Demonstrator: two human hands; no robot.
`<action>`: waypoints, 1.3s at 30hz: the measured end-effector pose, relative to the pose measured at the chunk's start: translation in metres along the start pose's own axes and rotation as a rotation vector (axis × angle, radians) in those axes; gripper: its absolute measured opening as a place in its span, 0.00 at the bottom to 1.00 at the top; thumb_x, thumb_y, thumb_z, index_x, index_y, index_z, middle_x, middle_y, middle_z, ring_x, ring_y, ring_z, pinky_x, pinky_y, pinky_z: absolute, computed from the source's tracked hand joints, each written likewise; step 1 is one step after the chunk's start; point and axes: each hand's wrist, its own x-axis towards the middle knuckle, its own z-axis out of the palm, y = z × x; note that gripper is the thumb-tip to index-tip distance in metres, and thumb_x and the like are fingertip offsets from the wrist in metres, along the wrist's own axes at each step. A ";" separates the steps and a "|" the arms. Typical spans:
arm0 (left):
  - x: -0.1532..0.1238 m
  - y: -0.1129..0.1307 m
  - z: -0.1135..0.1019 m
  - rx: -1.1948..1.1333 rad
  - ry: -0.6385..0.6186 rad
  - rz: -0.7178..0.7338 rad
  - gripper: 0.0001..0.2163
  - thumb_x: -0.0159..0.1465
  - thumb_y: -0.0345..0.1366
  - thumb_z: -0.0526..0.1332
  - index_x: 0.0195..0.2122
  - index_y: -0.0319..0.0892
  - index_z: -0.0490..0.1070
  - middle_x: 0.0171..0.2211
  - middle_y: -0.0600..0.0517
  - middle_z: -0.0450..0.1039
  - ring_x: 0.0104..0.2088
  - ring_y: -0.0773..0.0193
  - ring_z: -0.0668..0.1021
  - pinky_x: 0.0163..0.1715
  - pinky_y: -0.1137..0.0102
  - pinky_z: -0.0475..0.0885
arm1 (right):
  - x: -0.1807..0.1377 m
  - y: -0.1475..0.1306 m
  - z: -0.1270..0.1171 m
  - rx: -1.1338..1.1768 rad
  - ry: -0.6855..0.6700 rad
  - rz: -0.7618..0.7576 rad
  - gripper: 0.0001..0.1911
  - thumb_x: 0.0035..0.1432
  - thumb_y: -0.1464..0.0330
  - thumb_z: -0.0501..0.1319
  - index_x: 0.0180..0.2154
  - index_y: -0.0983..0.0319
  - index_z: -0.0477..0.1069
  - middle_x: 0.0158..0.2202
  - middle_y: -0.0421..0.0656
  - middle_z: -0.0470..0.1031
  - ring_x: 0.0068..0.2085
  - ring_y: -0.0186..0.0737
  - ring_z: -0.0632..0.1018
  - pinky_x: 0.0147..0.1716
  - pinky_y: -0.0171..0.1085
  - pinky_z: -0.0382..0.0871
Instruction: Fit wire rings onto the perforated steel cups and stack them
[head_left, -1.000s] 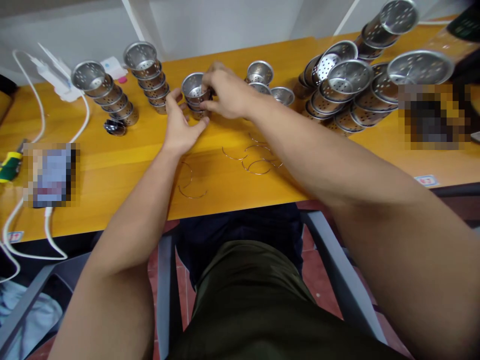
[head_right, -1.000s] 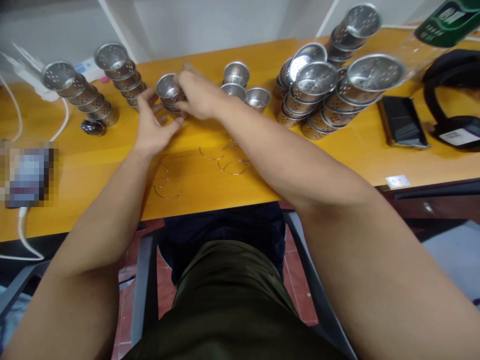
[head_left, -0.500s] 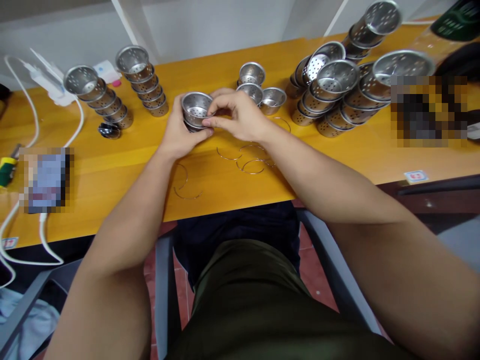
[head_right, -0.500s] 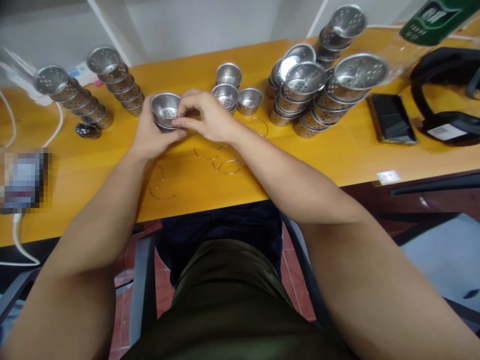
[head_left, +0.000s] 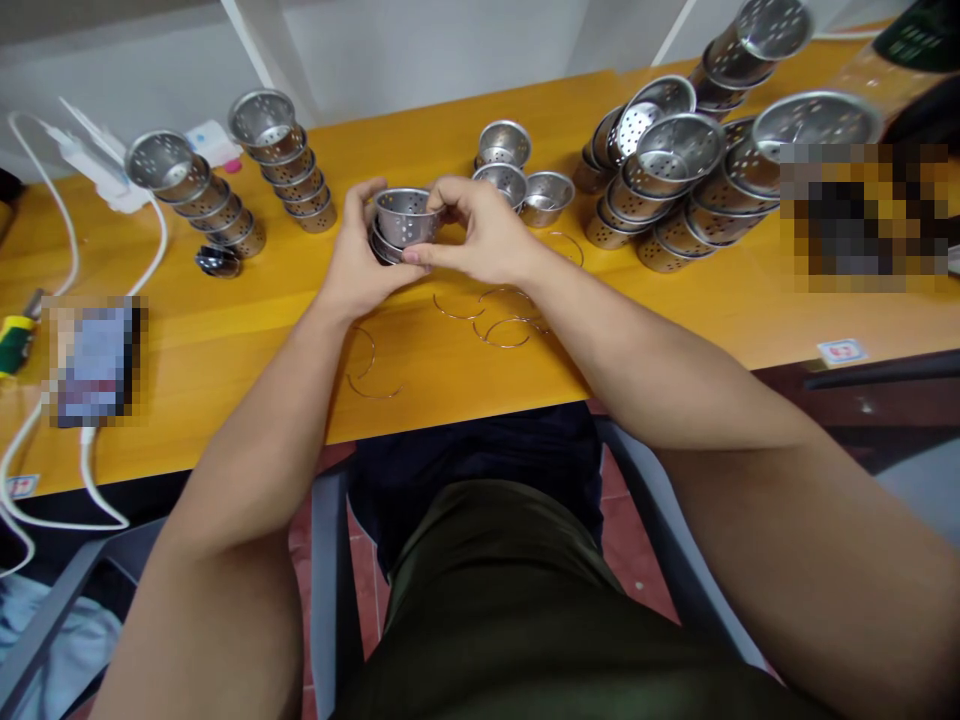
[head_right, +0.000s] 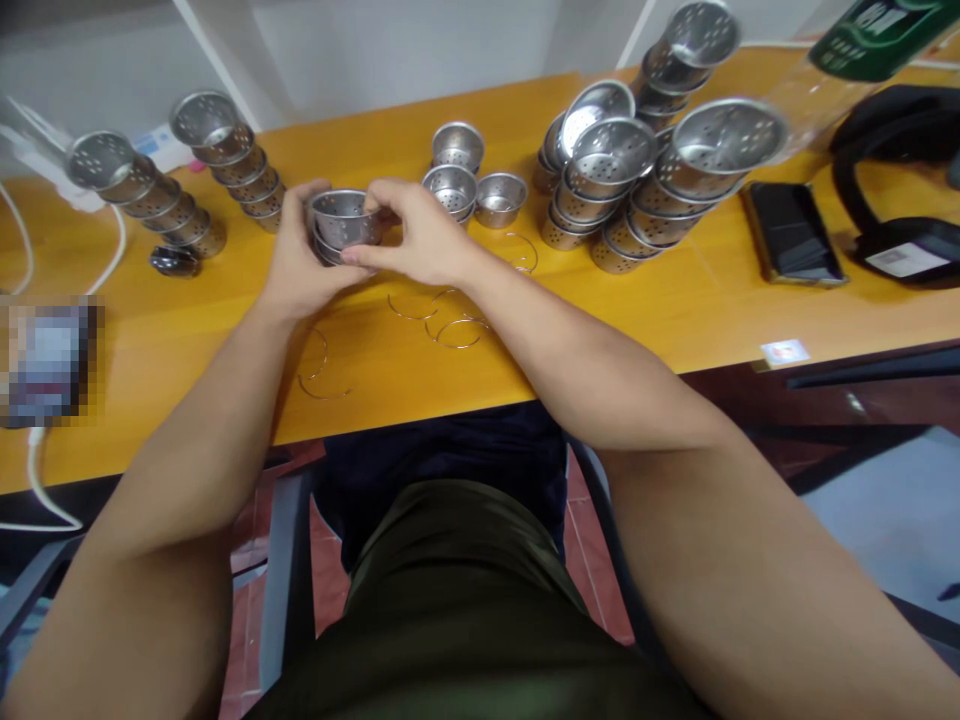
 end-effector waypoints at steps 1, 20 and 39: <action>0.001 0.001 -0.001 0.001 -0.004 -0.002 0.60 0.48 0.65 0.94 0.73 0.54 0.63 0.66 0.38 0.82 0.71 0.30 0.85 0.78 0.37 0.81 | 0.000 -0.002 -0.001 0.003 -0.001 -0.002 0.42 0.53 0.31 0.86 0.41 0.53 0.70 0.43 0.45 0.78 0.52 0.59 0.81 0.64 0.62 0.84; -0.004 0.028 0.012 0.147 0.007 0.010 0.58 0.43 0.62 0.96 0.69 0.50 0.71 0.65 0.41 0.87 0.67 0.31 0.88 0.72 0.36 0.85 | -0.004 -0.021 -0.004 -0.128 0.005 0.101 0.38 0.55 0.30 0.82 0.42 0.50 0.72 0.44 0.45 0.81 0.54 0.63 0.80 0.67 0.67 0.82; -0.003 0.012 -0.012 0.175 -0.026 -0.008 0.45 0.50 0.73 0.89 0.57 0.51 0.78 0.58 0.43 0.88 0.62 0.35 0.88 0.71 0.38 0.83 | -0.008 -0.004 0.006 -0.174 0.083 0.083 0.42 0.65 0.19 0.66 0.42 0.51 0.77 0.53 0.51 0.80 0.58 0.65 0.80 0.72 0.68 0.79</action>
